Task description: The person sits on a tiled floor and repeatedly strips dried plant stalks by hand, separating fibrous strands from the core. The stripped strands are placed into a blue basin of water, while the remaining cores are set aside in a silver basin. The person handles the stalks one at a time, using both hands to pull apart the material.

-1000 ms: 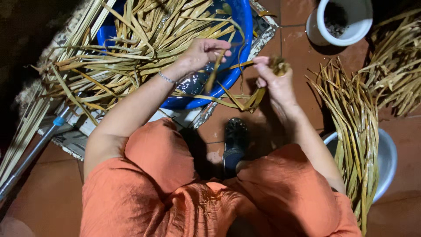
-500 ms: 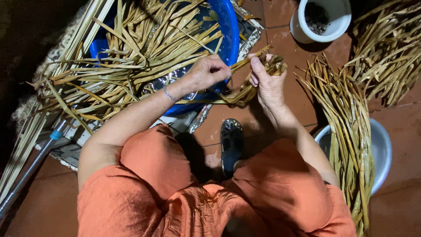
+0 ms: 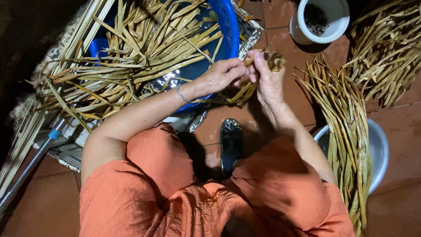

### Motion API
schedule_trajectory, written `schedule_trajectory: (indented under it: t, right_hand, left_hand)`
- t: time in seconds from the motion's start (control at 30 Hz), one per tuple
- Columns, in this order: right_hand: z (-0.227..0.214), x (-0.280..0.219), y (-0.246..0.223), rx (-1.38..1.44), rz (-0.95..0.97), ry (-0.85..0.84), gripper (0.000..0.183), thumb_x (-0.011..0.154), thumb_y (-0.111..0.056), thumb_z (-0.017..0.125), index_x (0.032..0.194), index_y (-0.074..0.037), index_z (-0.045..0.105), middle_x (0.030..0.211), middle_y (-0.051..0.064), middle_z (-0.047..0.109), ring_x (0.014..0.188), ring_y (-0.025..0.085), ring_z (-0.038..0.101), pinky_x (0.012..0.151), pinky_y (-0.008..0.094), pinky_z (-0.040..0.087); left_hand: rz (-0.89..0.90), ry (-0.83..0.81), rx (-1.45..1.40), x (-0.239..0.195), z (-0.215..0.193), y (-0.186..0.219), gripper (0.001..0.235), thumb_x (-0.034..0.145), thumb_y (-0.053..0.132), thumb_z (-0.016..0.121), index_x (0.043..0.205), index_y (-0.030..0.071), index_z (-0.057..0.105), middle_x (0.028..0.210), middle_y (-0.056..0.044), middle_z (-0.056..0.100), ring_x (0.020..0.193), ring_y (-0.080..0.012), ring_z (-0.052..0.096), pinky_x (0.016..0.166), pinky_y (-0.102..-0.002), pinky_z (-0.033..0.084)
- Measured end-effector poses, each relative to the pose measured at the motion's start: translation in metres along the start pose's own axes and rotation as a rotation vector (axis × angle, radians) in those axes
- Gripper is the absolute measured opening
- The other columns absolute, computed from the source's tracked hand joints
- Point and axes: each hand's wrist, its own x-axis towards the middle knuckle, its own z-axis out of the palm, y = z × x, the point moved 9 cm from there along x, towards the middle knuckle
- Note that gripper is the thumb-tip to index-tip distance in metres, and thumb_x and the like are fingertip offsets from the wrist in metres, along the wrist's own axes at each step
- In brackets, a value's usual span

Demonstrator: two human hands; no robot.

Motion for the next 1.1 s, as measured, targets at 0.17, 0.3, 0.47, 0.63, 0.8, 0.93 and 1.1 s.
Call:
schedule_trajectory:
  t: [0.17,0.3,0.47,0.63,0.8,0.93,1.1]
  right_hand:
    - [0.017,-0.004,0.008,0.104,0.062,-0.056,0.020,0.106,-0.019,0.065,0.111,0.000,0.066,0.108,0.013,0.073,0.085,0.016,0.070,0.074,0.030,0.060]
    - [0.000,0.007,0.000,0.107,0.069,-0.026,0.021,0.106,-0.022,0.057,0.099,-0.003,0.063,0.093,0.014,0.072,0.075,0.022,0.068,0.060,0.038,0.058]
    - [-0.108,0.053,-0.034,0.388,-0.020,0.384,0.022,0.106,-0.021,0.055,0.101,0.000,0.062,0.091,0.010,0.067,0.083,0.022,0.069,0.079,0.047,0.062]
    - [-0.160,0.083,-0.012,0.516,-0.071,0.354,0.020,0.109,-0.021,0.052,0.104,-0.002,0.059,0.080,0.005,0.056,0.064,0.017,0.050,0.060,0.034,0.046]
    - [-0.252,0.111,-0.006,0.483,-0.112,0.588,0.019,0.108,-0.017,0.053,0.109,0.002,0.060,0.072,0.006,0.051,0.056,0.016,0.044,0.050,0.034,0.042]
    - [-0.335,0.128,-0.012,0.556,-0.169,0.573,0.019,0.105,-0.015,0.049,0.099,0.001,0.057,0.070,0.007,0.050,0.052,0.017,0.043,0.045,0.035,0.041]
    - [-0.404,0.087,0.002,0.392,-0.193,0.885,0.024,0.108,-0.016,0.051,0.105,0.006,0.062,0.073,0.011,0.058,0.055,0.017,0.047,0.046,0.035,0.044]
  left_hand:
    - [-0.014,0.026,-0.092,0.008,0.007,-0.004,0.026,0.106,0.023,0.050,0.093,0.007,0.065,0.078,0.001,0.062,0.070,-0.0095,0.058,0.065,-0.028,0.050]
    - [0.152,0.018,0.180,0.004,0.006,0.008,0.028,0.103,0.022,0.043,0.090,0.009,0.064,0.076,-0.005,0.066,0.072,-0.0169,0.066,0.069,-0.033,0.054]
    - [0.241,-0.016,0.372,-0.009,0.008,0.018,0.026,0.101,0.024,0.046,0.091,0.009,0.064,0.080,-0.013,0.068,0.077,-0.0330,0.068,0.072,-0.043,0.053]
    - [0.302,0.003,0.476,-0.016,0.011,0.010,0.021,0.103,0.024,0.049,0.099,0.007,0.060,0.084,-0.019,0.066,0.080,-0.0431,0.064,0.071,-0.050,0.050]
    - [0.410,-0.039,0.724,-0.036,0.002,0.003,0.020,0.106,0.021,0.048,0.095,0.005,0.054,0.081,-0.021,0.060,0.077,-0.0430,0.061,0.070,-0.051,0.049]
    - [0.179,-0.035,0.535,-0.063,-0.023,-0.031,0.019,0.102,0.022,0.049,0.097,0.007,0.059,0.078,-0.021,0.062,0.073,-0.0430,0.063,0.066,-0.051,0.049]
    - [0.206,-0.039,0.689,-0.083,-0.030,-0.068,0.023,0.103,0.024,0.050,0.097,0.004,0.058,0.078,-0.022,0.061,0.078,-0.0437,0.063,0.072,-0.052,0.050]
